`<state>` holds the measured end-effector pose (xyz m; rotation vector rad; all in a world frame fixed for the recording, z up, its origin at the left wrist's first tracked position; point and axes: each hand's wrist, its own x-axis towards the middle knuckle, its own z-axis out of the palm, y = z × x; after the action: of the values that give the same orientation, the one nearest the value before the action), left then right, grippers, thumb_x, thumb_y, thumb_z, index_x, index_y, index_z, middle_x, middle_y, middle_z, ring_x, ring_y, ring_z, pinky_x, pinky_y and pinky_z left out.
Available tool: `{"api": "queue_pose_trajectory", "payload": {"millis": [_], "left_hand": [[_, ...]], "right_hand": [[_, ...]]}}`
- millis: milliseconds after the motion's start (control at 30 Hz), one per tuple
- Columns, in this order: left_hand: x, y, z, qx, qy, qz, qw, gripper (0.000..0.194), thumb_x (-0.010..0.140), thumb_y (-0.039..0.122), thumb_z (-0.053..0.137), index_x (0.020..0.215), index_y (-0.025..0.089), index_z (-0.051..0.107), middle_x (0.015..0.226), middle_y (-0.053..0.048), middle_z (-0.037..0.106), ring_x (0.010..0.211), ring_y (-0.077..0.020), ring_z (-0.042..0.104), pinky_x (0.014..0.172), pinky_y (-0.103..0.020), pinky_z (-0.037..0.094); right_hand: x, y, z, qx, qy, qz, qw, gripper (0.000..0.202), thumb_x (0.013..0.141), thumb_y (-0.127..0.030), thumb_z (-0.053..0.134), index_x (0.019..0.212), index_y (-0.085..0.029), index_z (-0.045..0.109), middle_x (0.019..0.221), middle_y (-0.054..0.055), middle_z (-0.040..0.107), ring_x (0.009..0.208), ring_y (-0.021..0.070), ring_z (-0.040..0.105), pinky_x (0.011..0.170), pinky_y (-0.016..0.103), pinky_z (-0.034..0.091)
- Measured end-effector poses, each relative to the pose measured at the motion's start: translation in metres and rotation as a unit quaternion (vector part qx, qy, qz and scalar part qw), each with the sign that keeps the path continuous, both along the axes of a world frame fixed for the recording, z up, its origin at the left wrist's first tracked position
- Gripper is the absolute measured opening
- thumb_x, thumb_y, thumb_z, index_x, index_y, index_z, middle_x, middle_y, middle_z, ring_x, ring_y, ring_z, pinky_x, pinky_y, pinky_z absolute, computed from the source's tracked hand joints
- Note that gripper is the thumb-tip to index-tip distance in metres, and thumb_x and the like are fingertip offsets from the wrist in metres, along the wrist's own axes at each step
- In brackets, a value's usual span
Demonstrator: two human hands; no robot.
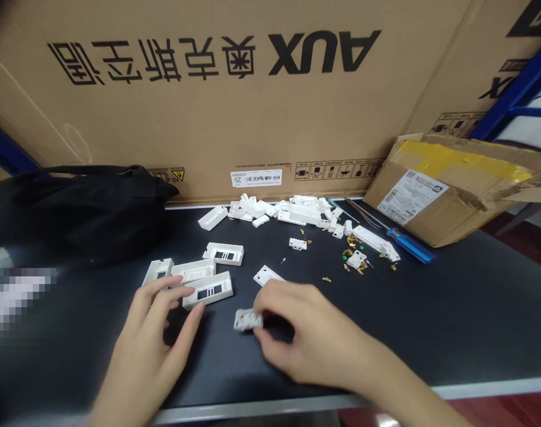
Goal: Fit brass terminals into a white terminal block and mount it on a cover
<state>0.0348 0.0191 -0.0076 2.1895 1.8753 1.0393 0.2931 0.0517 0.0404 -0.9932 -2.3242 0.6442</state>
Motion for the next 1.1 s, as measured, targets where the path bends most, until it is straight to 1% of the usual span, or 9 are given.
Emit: {"api": "queue_pose_trajectory", "payload": {"millis": [133,200,267,367,433,567,667,867,1100], "left_hand": [[0.004,-0.008,0.011,-0.028,0.013,-0.188,0.982,0.023,0.102,0.033,0.061,0.124,0.029,0.054,0.129,-0.006,0.062,0.115,-0.0251,0.065,0.091,-0.039,0.059],[0.006,-0.01,0.014,-0.071,0.032,-0.268,0.96,0.027,0.101,0.031,0.065,0.126,0.029,0.053,0.125,-0.005,0.066,0.114,-0.025,0.066,0.094,-0.039,0.059],[0.008,-0.01,0.016,-0.09,0.034,-0.301,0.949,0.023,0.101,0.027,0.065,0.121,0.028,0.055,0.116,-0.003,0.07,0.108,-0.0245,0.067,0.096,-0.04,0.058],[0.007,-0.008,0.014,-0.101,0.017,-0.309,0.946,0.01,0.103,0.022,0.062,0.111,0.026,0.057,0.107,-0.001,0.07,0.098,-0.0225,0.067,0.088,-0.038,0.058],[0.005,-0.007,0.012,-0.104,0.009,-0.309,0.945,0.009,0.103,0.022,0.06,0.111,0.027,0.058,0.107,-0.001,0.069,0.097,-0.0223,0.067,0.083,-0.037,0.058],[0.001,-0.008,0.009,-0.106,0.008,-0.295,0.95,0.016,0.103,0.024,0.062,0.118,0.027,0.057,0.111,-0.003,0.068,0.101,-0.0226,0.067,0.096,-0.042,0.057],[-0.001,-0.01,0.009,-0.107,0.014,-0.288,0.952,0.019,0.102,0.027,0.062,0.121,0.027,0.057,0.116,-0.005,0.068,0.106,-0.0235,0.067,0.101,-0.044,0.056],[0.001,-0.008,0.011,-0.122,0.034,-0.286,0.95,0.017,0.102,0.026,0.061,0.119,0.026,0.059,0.115,-0.006,0.067,0.104,-0.0253,0.067,0.092,-0.043,0.06],[0.002,-0.006,0.011,-0.123,0.023,-0.295,0.947,0.018,0.101,0.024,0.063,0.118,0.027,0.057,0.115,-0.004,0.067,0.103,-0.0252,0.066,0.09,-0.044,0.06]], "right_hand": [[-0.012,-0.026,-0.014,0.016,-0.025,0.052,0.998,0.009,0.093,-0.013,0.061,0.097,-0.02,0.064,0.095,0.003,0.07,0.087,0.0162,0.062,0.082,0.031,0.05],[-0.009,-0.022,-0.011,0.031,-0.033,0.061,0.997,0.009,0.094,-0.017,0.064,0.102,-0.022,0.067,0.099,0.003,0.071,0.091,0.0171,0.063,0.086,0.032,0.05],[0.002,-0.006,-0.003,0.06,-0.025,0.03,0.997,0.01,0.097,-0.022,0.063,0.106,-0.023,0.068,0.1,0.003,0.072,0.093,0.017,0.065,0.088,0.032,0.051],[0.029,0.037,0.011,0.137,-0.032,-0.12,0.983,0.014,0.098,-0.024,0.055,0.096,-0.02,0.068,0.094,0.005,0.074,0.087,0.018,0.068,0.081,0.03,0.051],[0.049,0.071,0.016,0.125,-0.131,-0.207,0.961,0.013,0.094,-0.023,0.057,0.091,-0.019,0.069,0.085,0.005,0.074,0.074,0.0187,0.069,0.072,0.031,0.05],[0.075,0.119,0.015,0.073,-0.249,-0.175,0.95,0.019,0.08,-0.013,0.061,0.092,-0.018,0.075,0.085,0.006,0.077,0.075,0.0212,0.071,0.073,0.031,0.051],[0.081,0.127,0.008,0.052,-0.261,-0.144,0.953,0.029,0.075,-0.01,0.06,0.096,-0.018,0.077,0.087,0.004,0.079,0.075,0.0197,0.072,0.074,0.029,0.053],[0.079,0.118,0.003,0.023,-0.257,-0.119,0.959,0.024,0.083,-0.016,0.055,0.097,-0.018,0.074,0.083,0.003,0.078,0.071,0.0162,0.071,0.07,0.027,0.053],[0.082,0.118,-0.001,0.036,-0.268,-0.147,0.951,0.018,0.079,-0.015,0.058,0.092,-0.019,0.069,0.076,0.002,0.075,0.067,0.0173,0.068,0.065,0.028,0.047]]}}
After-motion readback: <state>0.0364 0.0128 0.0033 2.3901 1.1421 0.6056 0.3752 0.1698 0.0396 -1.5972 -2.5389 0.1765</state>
